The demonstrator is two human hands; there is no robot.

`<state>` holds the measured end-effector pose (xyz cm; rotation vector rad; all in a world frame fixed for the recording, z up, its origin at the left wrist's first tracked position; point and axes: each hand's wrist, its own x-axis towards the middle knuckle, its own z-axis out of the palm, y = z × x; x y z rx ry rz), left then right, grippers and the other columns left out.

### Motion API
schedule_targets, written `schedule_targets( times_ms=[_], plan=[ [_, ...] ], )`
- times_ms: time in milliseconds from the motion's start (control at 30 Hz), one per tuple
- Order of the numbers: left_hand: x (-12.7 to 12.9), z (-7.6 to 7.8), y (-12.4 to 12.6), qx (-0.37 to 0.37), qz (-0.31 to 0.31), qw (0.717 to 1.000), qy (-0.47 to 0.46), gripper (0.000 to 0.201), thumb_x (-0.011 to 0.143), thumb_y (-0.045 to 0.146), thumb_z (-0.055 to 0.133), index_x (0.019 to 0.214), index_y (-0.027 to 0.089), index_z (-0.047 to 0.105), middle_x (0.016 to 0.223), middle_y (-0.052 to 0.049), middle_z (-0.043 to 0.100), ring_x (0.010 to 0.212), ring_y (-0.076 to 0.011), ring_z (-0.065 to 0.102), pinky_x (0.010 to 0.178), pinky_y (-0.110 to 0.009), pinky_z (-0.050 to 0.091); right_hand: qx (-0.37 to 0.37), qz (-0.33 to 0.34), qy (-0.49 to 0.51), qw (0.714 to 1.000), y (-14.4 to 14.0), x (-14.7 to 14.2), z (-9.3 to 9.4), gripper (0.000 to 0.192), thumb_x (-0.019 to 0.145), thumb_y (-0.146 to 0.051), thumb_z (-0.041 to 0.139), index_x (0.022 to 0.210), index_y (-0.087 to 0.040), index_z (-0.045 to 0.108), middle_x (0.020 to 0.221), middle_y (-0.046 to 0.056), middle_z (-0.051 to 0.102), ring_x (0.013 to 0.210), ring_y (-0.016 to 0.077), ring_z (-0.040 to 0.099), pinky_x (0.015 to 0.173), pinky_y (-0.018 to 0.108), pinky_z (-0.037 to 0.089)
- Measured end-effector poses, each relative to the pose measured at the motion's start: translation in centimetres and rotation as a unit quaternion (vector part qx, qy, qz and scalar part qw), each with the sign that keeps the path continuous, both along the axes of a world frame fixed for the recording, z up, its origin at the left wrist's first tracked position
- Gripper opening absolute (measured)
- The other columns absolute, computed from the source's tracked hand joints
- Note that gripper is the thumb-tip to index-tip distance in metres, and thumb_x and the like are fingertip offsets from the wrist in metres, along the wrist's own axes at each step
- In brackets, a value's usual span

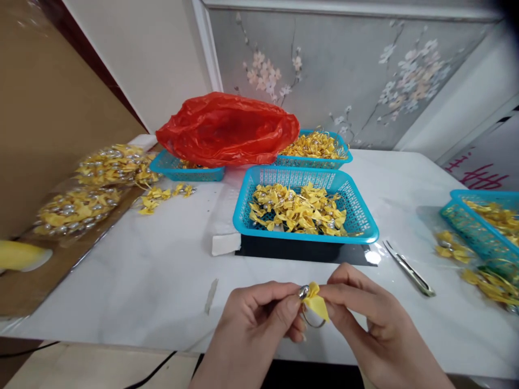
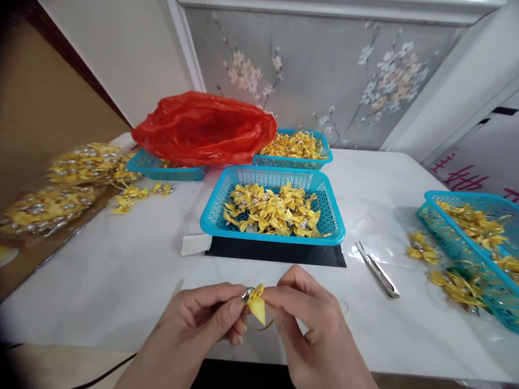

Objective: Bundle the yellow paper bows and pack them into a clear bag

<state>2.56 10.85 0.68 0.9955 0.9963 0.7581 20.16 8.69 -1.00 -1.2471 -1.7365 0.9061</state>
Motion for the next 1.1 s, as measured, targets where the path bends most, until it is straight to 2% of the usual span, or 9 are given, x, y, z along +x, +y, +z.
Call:
schedule_targets(
  times_ms=[333, 600, 800, 933, 1000, 1100],
  plan=[
    [-0.2, -0.5, -0.1, -0.011, 0.004, 1.0, 0.013, 0.017, 0.085, 0.031, 0.063, 0.093, 0.025, 0.078, 0.064, 0.002, 0.065, 0.062, -0.0085, 0.056, 0.06, -0.018, 0.048, 0.022, 0.054, -0.082, 0.995, 0.2, 1.1, 0.2, 0.029, 0.093, -0.014, 0.045, 0.108, -0.03, 0.065, 0.077, 0.0, 0.049, 0.067, 0.0131, 0.054, 0.053, 0.023, 0.044],
    [-0.1, -0.4, 0.0, -0.028, 0.007, 1.0, -0.005, 0.017, 0.084, 0.032, 0.065, 0.092, 0.024, 0.078, 0.064, 0.002, 0.066, 0.061, -0.0084, 0.056, 0.06, -0.019, 0.048, 0.012, 0.013, -0.044, 0.999, 0.0, 0.3, 0.3, 0.025, 0.094, -0.019, 0.046, 0.098, -0.029, 0.068, 0.075, 0.0, 0.05, 0.064, 0.0126, 0.052, 0.054, 0.023, 0.043],
    [0.1, -0.1, -0.1, -0.072, 0.009, 0.997, -0.029, 0.016, 0.084, 0.03, 0.066, 0.09, 0.022, 0.078, 0.065, 0.001, 0.066, 0.062, -0.0075, 0.055, 0.06, -0.017, 0.045, -0.008, -0.01, -0.004, 1.0, -0.1, -0.1, 0.2, 0.023, 0.095, -0.022, 0.047, 0.096, -0.028, 0.069, 0.074, 0.0, 0.051, 0.066, 0.0131, 0.052, 0.056, 0.023, 0.043],
    [0.3, 0.2, -0.3, -0.106, 0.038, 0.992, -0.063, 0.013, 0.079, 0.029, 0.071, 0.087, 0.021, 0.078, 0.067, 0.0, 0.068, 0.062, -0.0077, 0.056, 0.062, -0.018, 0.046, -0.008, -0.014, -0.006, 1.0, -0.1, -0.1, 0.1, 0.022, 0.095, -0.022, 0.047, 0.095, -0.028, 0.069, 0.074, -0.001, 0.05, 0.066, 0.0128, 0.052, 0.056, 0.023, 0.042],
    [0.4, 0.4, -0.4, -0.12, 0.054, 0.988, -0.086, 0.014, 0.075, 0.031, 0.074, 0.083, 0.02, 0.077, 0.068, 0.0, 0.069, 0.063, -0.009, 0.058, 0.063, -0.019, 0.048, -0.002, -0.016, -0.013, 1.0, -0.2, 0.0, 0.1, 0.022, 0.095, -0.022, 0.047, 0.096, -0.028, 0.068, 0.074, 0.0, 0.049, 0.066, 0.0127, 0.052, 0.056, 0.024, 0.042],
    [0.4, 0.5, -0.4, -0.128, 0.064, 0.984, -0.107, 0.025, 0.073, 0.042, 0.074, 0.076, 0.018, 0.076, 0.072, -0.003, 0.07, 0.067, -0.0123, 0.06, 0.063, -0.022, 0.05, 0.014, -0.016, -0.029, 0.999, -0.4, -0.1, 0.0, 0.023, 0.095, -0.02, 0.046, 0.096, -0.027, 0.068, 0.074, 0.0, 0.048, 0.064, 0.0125, 0.051, 0.054, 0.024, 0.041]
  ],
)
